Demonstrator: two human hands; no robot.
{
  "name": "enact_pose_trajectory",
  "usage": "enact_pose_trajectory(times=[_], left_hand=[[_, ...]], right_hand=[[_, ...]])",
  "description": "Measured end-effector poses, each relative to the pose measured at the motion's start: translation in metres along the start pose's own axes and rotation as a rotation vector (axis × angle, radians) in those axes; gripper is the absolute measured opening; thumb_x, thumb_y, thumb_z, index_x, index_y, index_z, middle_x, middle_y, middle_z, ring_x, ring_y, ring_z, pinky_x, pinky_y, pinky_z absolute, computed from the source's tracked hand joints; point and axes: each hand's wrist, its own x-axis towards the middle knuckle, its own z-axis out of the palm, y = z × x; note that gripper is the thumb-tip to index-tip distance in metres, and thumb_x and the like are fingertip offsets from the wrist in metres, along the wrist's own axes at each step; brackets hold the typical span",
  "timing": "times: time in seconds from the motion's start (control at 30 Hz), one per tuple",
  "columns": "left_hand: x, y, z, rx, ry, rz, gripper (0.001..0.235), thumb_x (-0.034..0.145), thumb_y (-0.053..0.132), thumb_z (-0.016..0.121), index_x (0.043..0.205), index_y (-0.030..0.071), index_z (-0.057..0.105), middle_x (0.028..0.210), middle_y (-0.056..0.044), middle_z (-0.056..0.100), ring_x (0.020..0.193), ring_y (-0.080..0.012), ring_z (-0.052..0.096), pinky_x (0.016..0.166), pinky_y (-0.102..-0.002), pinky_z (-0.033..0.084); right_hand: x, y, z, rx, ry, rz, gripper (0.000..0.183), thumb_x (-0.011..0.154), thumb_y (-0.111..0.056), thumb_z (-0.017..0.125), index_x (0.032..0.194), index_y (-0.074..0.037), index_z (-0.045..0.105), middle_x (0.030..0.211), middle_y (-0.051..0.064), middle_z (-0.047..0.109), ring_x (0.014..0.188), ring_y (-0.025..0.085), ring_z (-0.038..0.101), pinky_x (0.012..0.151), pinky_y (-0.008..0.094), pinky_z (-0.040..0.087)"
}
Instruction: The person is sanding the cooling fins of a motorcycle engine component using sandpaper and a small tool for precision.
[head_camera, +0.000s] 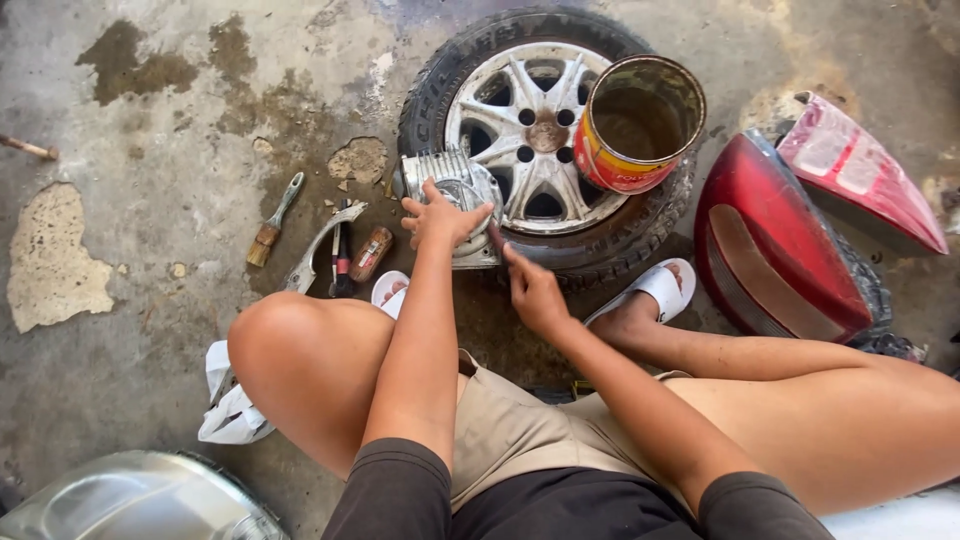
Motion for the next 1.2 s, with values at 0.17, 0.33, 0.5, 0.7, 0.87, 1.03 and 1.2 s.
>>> enact_pose_trajectory(times=[0.17, 0.33, 0.5, 0.7, 0.87, 1.03, 1.2], left_hand=[[0.003, -0.002, 0.006, -0.004, 0.028, -0.001, 0.116, 0.079, 0.069, 0.078, 0.162, 0.024, 0.011, 0.167, -0.027, 0.005, 0.152, -0.0494, 0.018, 0.111, -0.072, 0.033], [-0.002, -0.003, 0.002, -0.035, 0.015, 0.009, 0.115, 0.081, 0.067, 0.077, 0.163, 0.022, 0.009, 0.166, -0.028, 0.003, 0.151, -0.0514, 0.018, 0.11, -0.072, 0.032], [-0.001, 0.001, 0.001, -0.016, 0.011, -0.002, 0.114, 0.081, 0.066, 0.076, 0.163, 0.023, 0.009, 0.167, -0.027, 0.003, 0.152, -0.0504, 0.017, 0.111, -0.072, 0.031], [0.011, -0.002, 0.007, 0.001, 0.01, 0.0, 0.118, 0.079, 0.069, 0.077, 0.163, 0.024, 0.007, 0.167, -0.027, 0.001, 0.152, -0.0506, 0.017, 0.111, -0.073, 0.031], [0.007, -0.001, 0.004, -0.003, 0.012, -0.01, 0.116, 0.079, 0.068, 0.077, 0.163, 0.024, 0.008, 0.167, -0.026, 0.001, 0.152, -0.0499, 0.017, 0.111, -0.072, 0.031], [0.009, -0.001, 0.006, -0.001, 0.02, 0.001, 0.116, 0.08, 0.068, 0.076, 0.163, 0.024, 0.008, 0.167, -0.027, 0.001, 0.152, -0.0506, 0.016, 0.111, -0.072, 0.031], [0.006, -0.001, 0.006, -0.015, 0.014, 0.009, 0.115, 0.081, 0.068, 0.075, 0.163, 0.022, 0.008, 0.167, -0.029, 0.002, 0.152, -0.0522, 0.015, 0.111, -0.072, 0.03]], right_hand=[[0.009, 0.004, 0.002, 0.076, -0.051, 0.165, 0.047, 0.102, -0.003, 0.053, 0.147, -0.015, 0.061, 0.121, 0.02, 0.073, 0.104, 0.036, 0.073, 0.082, 0.045, 0.059], [-0.009, 0.007, 0.015, 0.127, -0.088, 0.315, 0.047, 0.106, -0.006, 0.052, 0.151, -0.018, 0.057, 0.129, 0.021, 0.069, 0.109, 0.039, 0.07, 0.08, 0.048, 0.06], [0.007, 0.013, 0.017, 0.159, -0.092, 0.332, 0.045, 0.109, -0.008, 0.048, 0.153, -0.019, 0.052, 0.137, 0.02, 0.064, 0.113, 0.041, 0.068, 0.077, 0.054, 0.06], [-0.007, -0.005, 0.012, 0.144, -0.069, 0.342, 0.046, 0.108, -0.008, 0.051, 0.152, -0.02, 0.055, 0.134, 0.021, 0.066, 0.115, 0.042, 0.067, 0.088, 0.054, 0.059], [0.006, -0.014, 0.013, 0.113, -0.011, 0.287, 0.045, 0.105, -0.006, 0.053, 0.149, -0.017, 0.057, 0.13, 0.025, 0.066, 0.117, 0.045, 0.064, 0.09, 0.057, 0.059], [-0.021, -0.009, 0.028, 0.118, -0.007, 0.319, 0.048, 0.106, -0.007, 0.052, 0.152, -0.021, 0.054, 0.136, 0.019, 0.065, 0.114, 0.038, 0.069, 0.087, 0.049, 0.061], [-0.021, 0.007, 0.022, 0.16, -0.067, 0.364, 0.047, 0.108, -0.009, 0.049, 0.154, -0.023, 0.052, 0.14, 0.019, 0.063, 0.111, 0.038, 0.07, 0.082, 0.048, 0.061]])
